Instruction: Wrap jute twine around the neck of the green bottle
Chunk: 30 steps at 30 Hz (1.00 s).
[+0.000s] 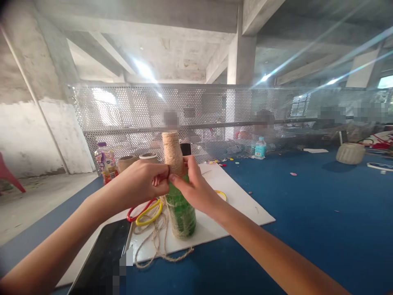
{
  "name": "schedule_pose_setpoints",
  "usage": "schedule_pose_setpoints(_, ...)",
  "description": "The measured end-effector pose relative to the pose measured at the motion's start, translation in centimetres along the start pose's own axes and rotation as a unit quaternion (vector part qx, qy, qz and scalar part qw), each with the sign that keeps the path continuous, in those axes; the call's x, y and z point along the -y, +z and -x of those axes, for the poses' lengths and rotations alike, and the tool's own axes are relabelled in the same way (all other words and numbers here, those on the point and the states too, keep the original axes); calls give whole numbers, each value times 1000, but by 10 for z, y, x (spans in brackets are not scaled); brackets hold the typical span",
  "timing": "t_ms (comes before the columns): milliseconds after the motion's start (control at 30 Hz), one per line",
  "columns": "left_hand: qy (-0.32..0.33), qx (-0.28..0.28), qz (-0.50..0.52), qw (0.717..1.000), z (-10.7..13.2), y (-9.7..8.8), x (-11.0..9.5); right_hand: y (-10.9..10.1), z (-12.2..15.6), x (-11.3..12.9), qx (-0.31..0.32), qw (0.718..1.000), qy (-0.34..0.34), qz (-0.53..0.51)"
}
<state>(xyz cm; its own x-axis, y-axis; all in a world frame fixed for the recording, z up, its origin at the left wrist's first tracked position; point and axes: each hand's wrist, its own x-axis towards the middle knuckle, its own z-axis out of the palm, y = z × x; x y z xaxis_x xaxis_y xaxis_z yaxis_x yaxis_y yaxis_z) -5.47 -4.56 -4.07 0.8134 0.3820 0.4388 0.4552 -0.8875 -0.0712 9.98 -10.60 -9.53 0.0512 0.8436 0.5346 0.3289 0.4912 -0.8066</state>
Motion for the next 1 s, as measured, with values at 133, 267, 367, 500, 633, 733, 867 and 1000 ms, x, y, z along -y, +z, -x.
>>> schedule_pose_setpoints(133, 18, 14, 16, 1000, 1, -2, 4, -1, 0, -1, 1, 1000, 4, 8)
schedule_pose_setpoints(267, 33, 18, 39, 999, 2, -4, 5, -1, 0, -2, -5, 1000, 2, 26)
schedule_pose_setpoints(367, 32, 10, 34, 999, 1, -2, 5, -2, 0, -4, -15, 999, 6, 40)
schedule_pose_setpoints(500, 27, -2, 17, 1000, 0, 2, 4, -1, 1, -4, -23, 999, 17, 43)
schedule_pose_setpoints(633, 32, 1, 1, 999, 1, 3, 3, 0, 1, -3, -13, 999, 15, 35)
schedule_pose_setpoints(733, 42, -3, -15, 999, 2, 3, 2, -1, 0, -2, -9, 1000, 18, 24)
schedule_pose_setpoints(867, 59, -6, -31, 998, 1, 4, 4, -2, -1, -3, -10, 1000, 16, 20)
schedule_pose_setpoints(1000, 63, 7, -16, 998, 0, 2, 6, -2, -1, -4, -20, 999, 16, 25)
